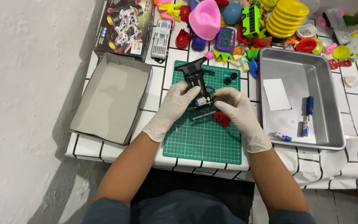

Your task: Assembling a plastic toy car chassis by fitting various components like gears and frames together.

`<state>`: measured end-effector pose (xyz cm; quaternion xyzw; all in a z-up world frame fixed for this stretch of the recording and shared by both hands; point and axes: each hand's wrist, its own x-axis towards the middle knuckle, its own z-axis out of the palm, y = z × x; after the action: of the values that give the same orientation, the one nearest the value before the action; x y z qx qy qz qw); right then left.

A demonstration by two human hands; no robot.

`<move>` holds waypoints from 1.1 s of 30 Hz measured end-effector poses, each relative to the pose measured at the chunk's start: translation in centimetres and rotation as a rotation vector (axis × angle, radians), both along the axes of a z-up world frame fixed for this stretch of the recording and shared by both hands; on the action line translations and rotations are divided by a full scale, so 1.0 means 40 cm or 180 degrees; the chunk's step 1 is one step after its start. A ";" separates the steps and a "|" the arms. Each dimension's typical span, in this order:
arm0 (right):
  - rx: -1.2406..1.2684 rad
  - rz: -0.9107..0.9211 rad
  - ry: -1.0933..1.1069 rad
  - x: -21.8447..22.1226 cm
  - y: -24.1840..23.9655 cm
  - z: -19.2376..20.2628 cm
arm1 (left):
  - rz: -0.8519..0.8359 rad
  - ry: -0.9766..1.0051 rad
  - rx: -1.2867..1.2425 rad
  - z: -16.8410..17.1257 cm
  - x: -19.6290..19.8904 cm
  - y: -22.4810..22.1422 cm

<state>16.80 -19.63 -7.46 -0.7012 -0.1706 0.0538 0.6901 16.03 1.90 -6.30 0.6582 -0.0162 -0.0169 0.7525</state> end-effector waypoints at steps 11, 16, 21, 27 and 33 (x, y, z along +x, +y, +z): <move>0.0062 0.0042 -0.0797 -0.027 0.009 0.051 | -0.0006 -0.0015 0.0044 0.007 -0.013 0.008; -0.0290 -0.0068 -0.0551 -0.018 -0.005 0.007 | -0.0026 0.0014 0.0034 0.014 -0.013 0.004; -0.0268 0.0041 -0.0637 -0.030 0.004 0.030 | -0.0021 0.0049 0.0066 0.018 -0.013 0.004; -0.0363 0.0088 -0.0353 -0.009 -0.021 -0.009 | -0.0020 0.0028 -0.0019 0.003 -0.008 0.003; -0.0696 0.0016 -0.0810 -0.008 -0.010 0.013 | 0.0034 0.0027 0.0013 0.031 -0.021 -0.001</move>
<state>16.49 -20.03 -6.94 -0.7729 -0.2515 -0.0155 0.5824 15.19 1.88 -5.07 0.6597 -0.0094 -0.0158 0.7513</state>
